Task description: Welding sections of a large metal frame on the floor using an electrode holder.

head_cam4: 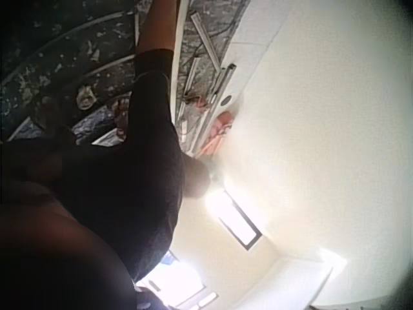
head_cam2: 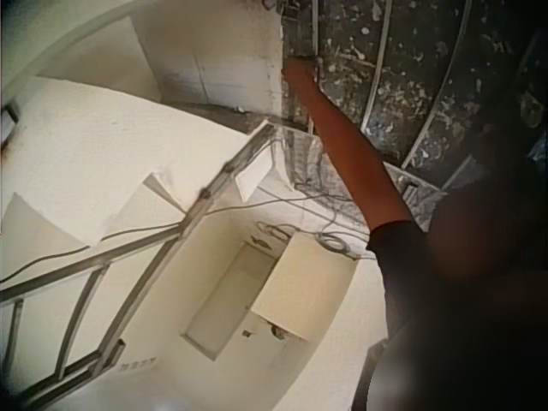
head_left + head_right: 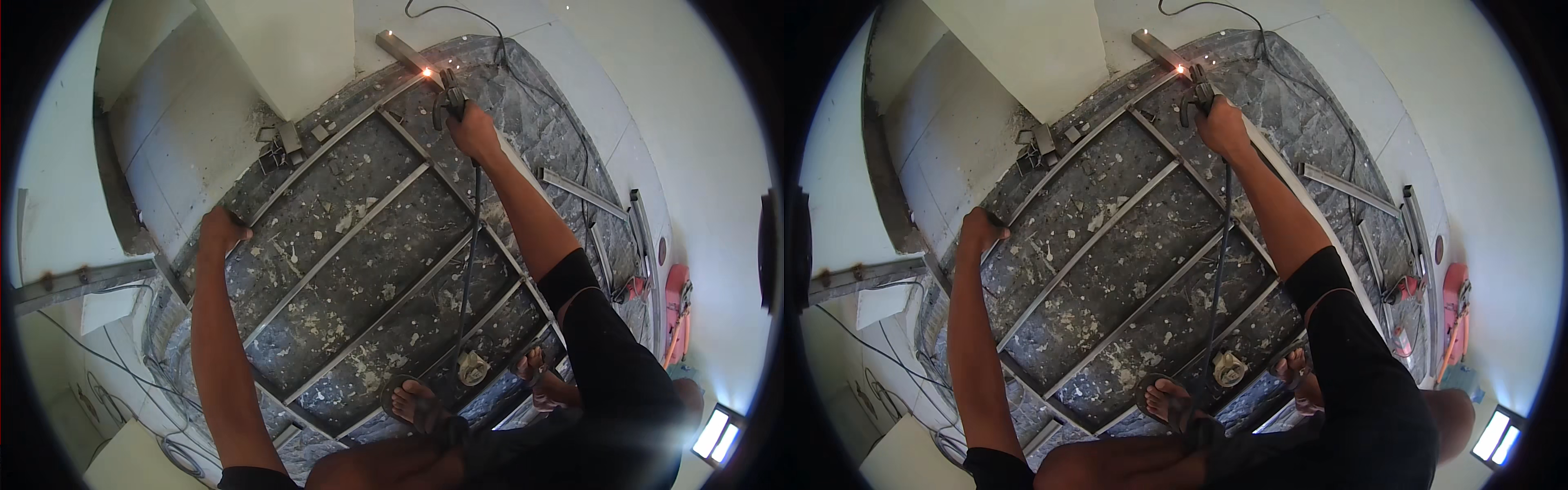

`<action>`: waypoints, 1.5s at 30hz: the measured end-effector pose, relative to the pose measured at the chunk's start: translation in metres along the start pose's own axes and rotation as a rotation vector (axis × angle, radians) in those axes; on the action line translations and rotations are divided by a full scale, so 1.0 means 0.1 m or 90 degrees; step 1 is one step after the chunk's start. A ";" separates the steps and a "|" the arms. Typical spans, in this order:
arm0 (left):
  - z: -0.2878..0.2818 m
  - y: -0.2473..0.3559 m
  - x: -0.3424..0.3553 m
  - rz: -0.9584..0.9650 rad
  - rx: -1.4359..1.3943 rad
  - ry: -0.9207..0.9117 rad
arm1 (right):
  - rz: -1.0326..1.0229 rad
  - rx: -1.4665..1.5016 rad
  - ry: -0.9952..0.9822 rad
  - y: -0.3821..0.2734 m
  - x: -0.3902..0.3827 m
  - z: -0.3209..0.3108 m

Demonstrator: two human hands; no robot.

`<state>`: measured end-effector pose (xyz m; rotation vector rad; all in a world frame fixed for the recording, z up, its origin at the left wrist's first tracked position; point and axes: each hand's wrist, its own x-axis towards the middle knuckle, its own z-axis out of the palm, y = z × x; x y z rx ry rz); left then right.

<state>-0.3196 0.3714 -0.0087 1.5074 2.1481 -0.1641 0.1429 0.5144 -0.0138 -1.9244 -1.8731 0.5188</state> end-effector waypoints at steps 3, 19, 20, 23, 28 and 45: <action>0.05 -0.08 0.03 -0.004 0.025 0.049 | 0.004 -0.017 -0.004 -0.01 0.03 0.04; 0.07 -0.10 0.09 -0.014 0.014 0.020 | 0.001 -0.017 -0.014 0.16 0.10 0.17; 0.08 -0.10 0.11 -0.006 0.017 0.016 | -0.004 -0.013 -0.008 0.19 0.12 0.16; 0.09 -0.09 0.09 -0.027 0.049 0.036 | 0.019 -0.026 -0.007 0.10 0.07 0.16; 0.08 -0.12 0.11 -0.021 0.008 -0.001 | 0.028 -0.022 0.014 0.00 0.04 0.09; 0.02 -0.04 0.07 -0.049 0.006 -0.028 | -0.005 0.005 0.015 0.07 0.06 0.18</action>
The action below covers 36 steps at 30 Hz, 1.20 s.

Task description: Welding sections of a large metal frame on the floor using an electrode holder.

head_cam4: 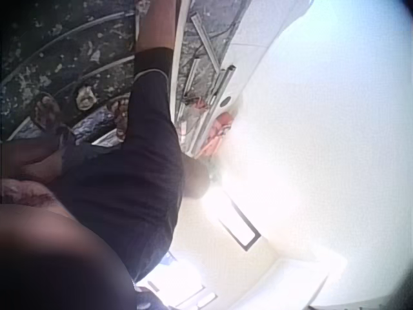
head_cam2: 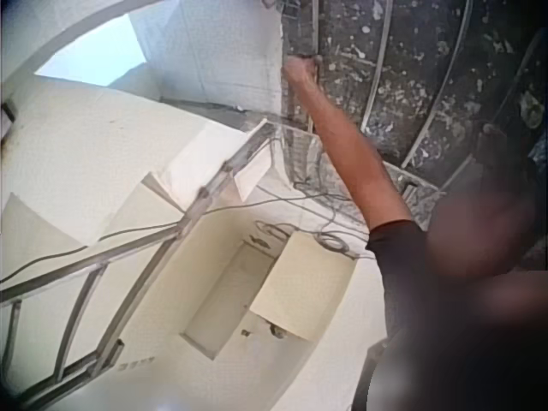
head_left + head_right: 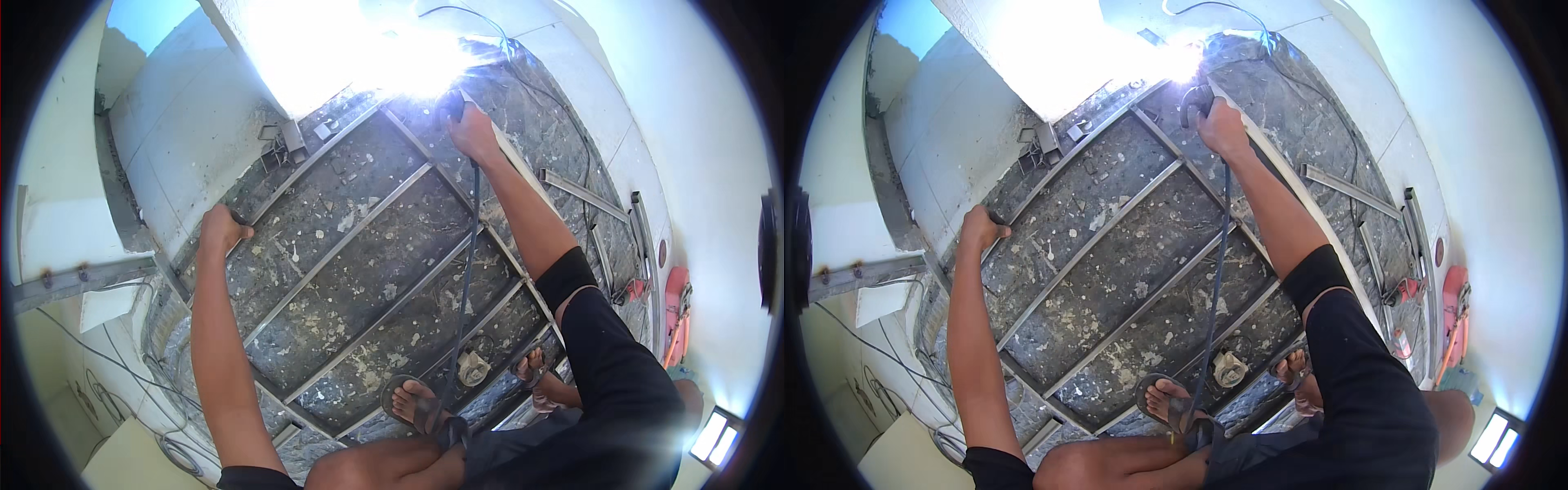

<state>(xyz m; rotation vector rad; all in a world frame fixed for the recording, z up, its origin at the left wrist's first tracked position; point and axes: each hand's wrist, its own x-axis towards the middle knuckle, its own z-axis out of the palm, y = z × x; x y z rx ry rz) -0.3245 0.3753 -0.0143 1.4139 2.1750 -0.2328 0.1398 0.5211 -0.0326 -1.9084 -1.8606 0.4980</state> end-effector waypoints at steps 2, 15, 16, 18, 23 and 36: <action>-0.01 0.05 -0.07 0.034 -0.023 0.020 | 0.016 -0.034 -0.022 0.02 0.00 -0.03; 0.03 -0.09 0.01 0.030 0.002 0.026 | -0.010 -0.007 0.008 -0.02 -0.04 0.02; 0.05 -0.12 0.02 0.029 -0.011 0.022 | 0.005 -0.005 0.011 -0.04 -0.05 -0.01; 0.07 -0.11 0.05 0.027 -0.002 0.058 | -0.003 -0.008 0.017 -0.05 -0.05 -0.05; 0.06 -0.06 0.05 0.033 -0.015 0.017 | 0.007 -0.018 0.000 -0.01 -0.06 -0.09; 0.00 0.01 0.00 -0.007 -0.057 -0.009 | -0.011 -0.005 0.000 0.02 -0.05 -0.03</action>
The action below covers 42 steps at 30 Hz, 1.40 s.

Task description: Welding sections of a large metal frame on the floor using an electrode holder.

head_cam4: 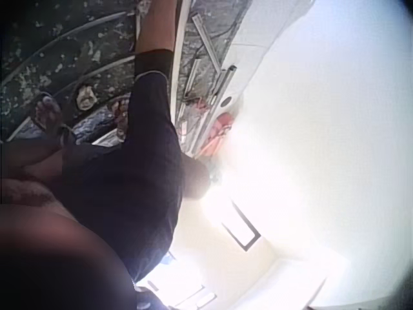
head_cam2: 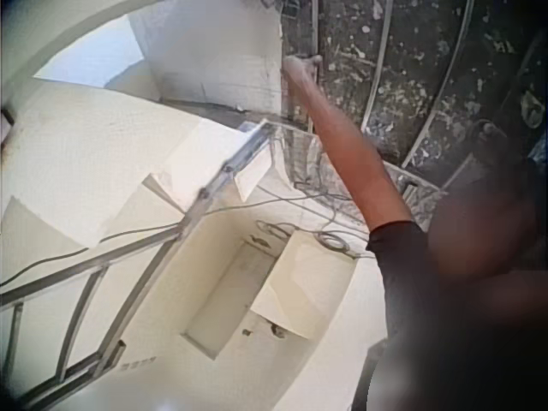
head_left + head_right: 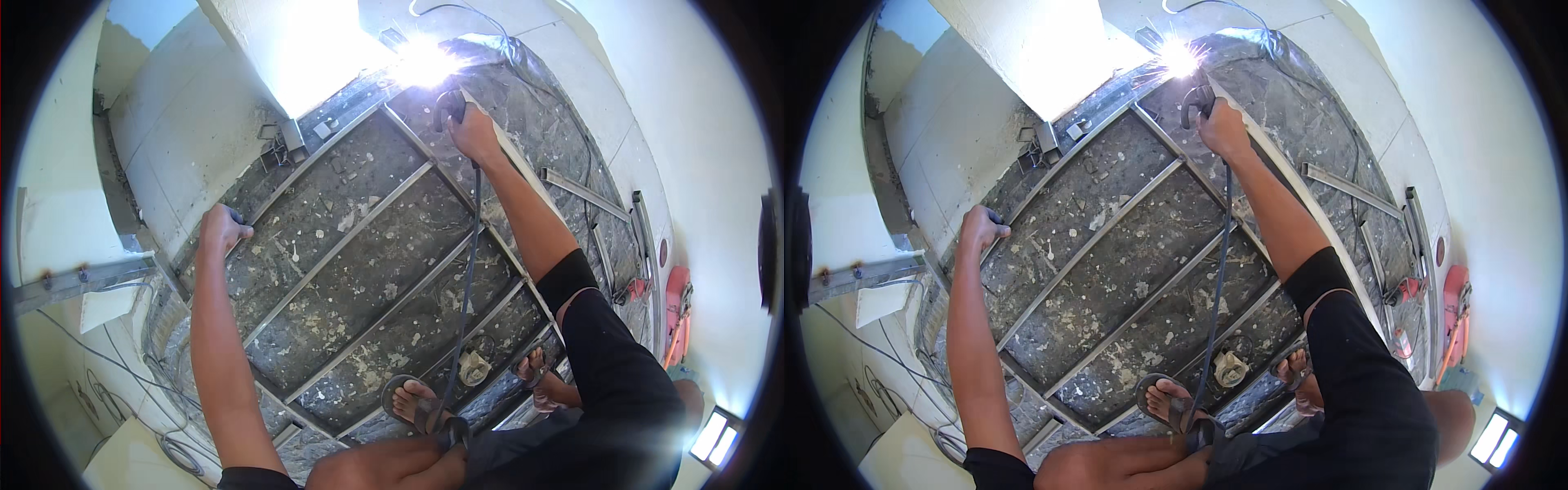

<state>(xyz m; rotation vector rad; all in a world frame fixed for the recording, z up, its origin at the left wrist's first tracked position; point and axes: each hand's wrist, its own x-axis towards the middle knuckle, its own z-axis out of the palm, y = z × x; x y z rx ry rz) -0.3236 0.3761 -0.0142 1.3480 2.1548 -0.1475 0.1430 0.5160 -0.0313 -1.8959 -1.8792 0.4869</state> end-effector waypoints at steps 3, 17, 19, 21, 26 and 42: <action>0.04 -0.11 0.03 0.064 0.041 0.044 | 0.024 -0.015 -0.017 -0.05 0.00 -0.01; 0.09 -0.18 0.08 0.027 0.086 0.076 | 0.000 0.020 0.039 -0.04 -0.01 0.02; 0.07 -0.10 0.07 0.027 0.071 0.046 | 0.003 0.019 0.027 -0.03 -0.03 0.00; 0.04 -0.06 0.05 0.025 0.057 0.019 | 0.002 0.022 0.016 -0.03 -0.03 -0.02; -0.02 0.05 -0.05 0.042 0.035 0.018 | 0.022 -0.028 -0.002 0.00 -0.01 -0.03; -0.02 0.00 -0.06 0.033 0.049 0.026 | 0.031 -0.017 -0.022 -0.04 -0.03 -0.02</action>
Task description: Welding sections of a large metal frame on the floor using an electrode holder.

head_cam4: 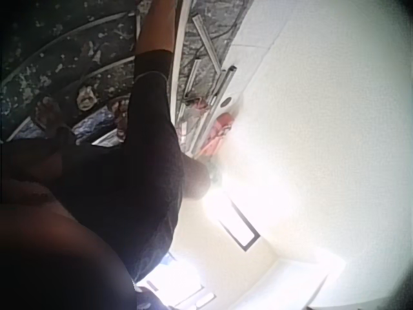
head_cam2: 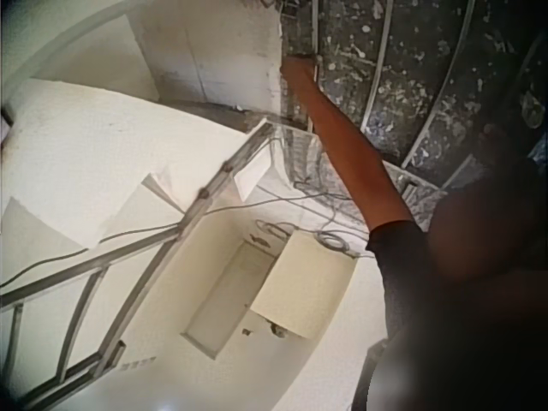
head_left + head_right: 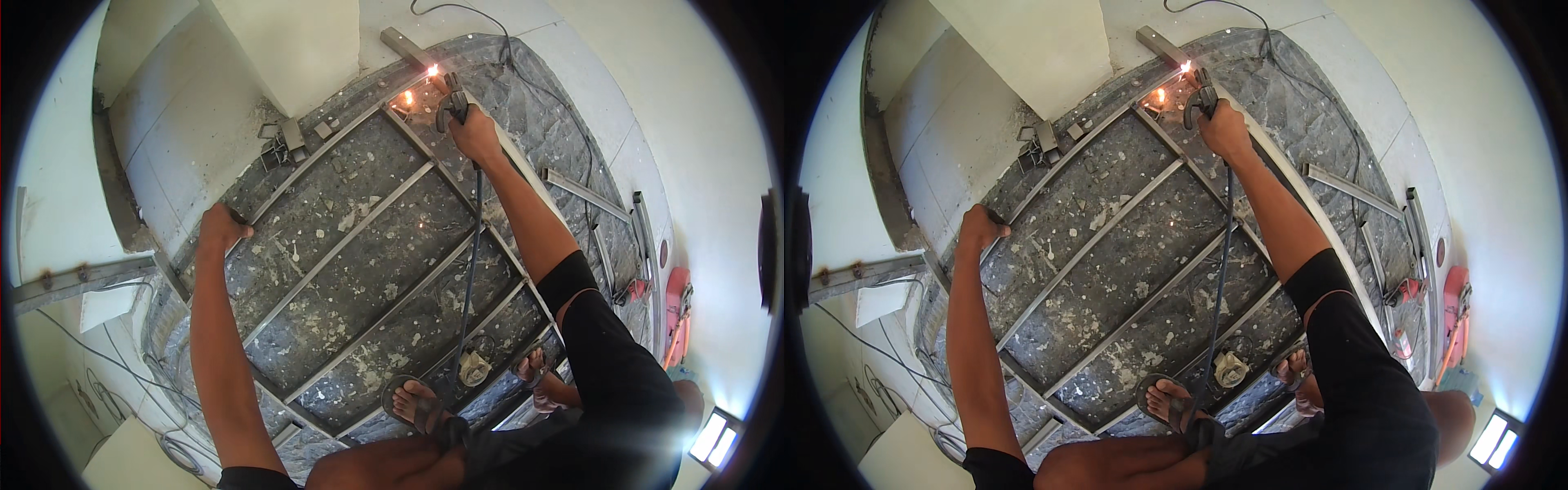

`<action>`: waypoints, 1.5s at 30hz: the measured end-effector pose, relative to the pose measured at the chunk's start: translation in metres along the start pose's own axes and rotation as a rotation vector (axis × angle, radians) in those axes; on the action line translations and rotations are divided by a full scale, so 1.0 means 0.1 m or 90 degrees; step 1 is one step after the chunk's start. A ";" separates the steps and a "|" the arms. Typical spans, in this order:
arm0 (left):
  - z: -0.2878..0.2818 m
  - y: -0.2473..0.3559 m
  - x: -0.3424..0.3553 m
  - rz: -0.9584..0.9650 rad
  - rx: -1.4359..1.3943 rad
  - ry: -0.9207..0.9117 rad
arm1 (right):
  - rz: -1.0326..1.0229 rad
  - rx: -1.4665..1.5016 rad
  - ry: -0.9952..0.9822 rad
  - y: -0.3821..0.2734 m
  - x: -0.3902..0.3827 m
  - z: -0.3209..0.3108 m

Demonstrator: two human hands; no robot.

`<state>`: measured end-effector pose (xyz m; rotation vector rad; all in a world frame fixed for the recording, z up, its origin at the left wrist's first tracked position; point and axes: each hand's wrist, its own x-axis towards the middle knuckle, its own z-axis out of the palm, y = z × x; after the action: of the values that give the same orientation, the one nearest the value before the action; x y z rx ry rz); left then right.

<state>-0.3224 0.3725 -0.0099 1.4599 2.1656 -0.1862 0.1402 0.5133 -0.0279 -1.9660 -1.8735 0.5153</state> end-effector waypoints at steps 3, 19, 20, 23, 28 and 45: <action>0.00 -0.04 0.00 -0.020 0.024 0.012 | 0.012 0.000 -0.009 -0.03 0.00 0.03; 0.03 -0.03 0.03 -0.001 -0.009 0.009 | -0.002 0.015 0.024 -0.06 0.05 0.04; 0.02 -0.03 0.02 -0.007 -0.002 0.012 | -0.003 0.016 0.023 -0.07 0.04 0.04; -0.06 0.16 -0.09 -0.011 0.008 0.024 | -0.003 0.009 0.017 -0.02 0.05 0.03; -0.10 0.15 -0.12 -0.012 0.017 0.029 | -0.002 0.016 0.015 -0.08 0.02 0.04; 0.06 0.14 -0.11 -0.026 0.032 0.088 | 0.201 0.462 -0.046 -0.26 -0.69 -0.84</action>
<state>-0.3048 0.3663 -0.0076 1.4966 2.3174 -0.1589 0.1571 0.4436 0.0585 -1.7307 -1.1508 1.1748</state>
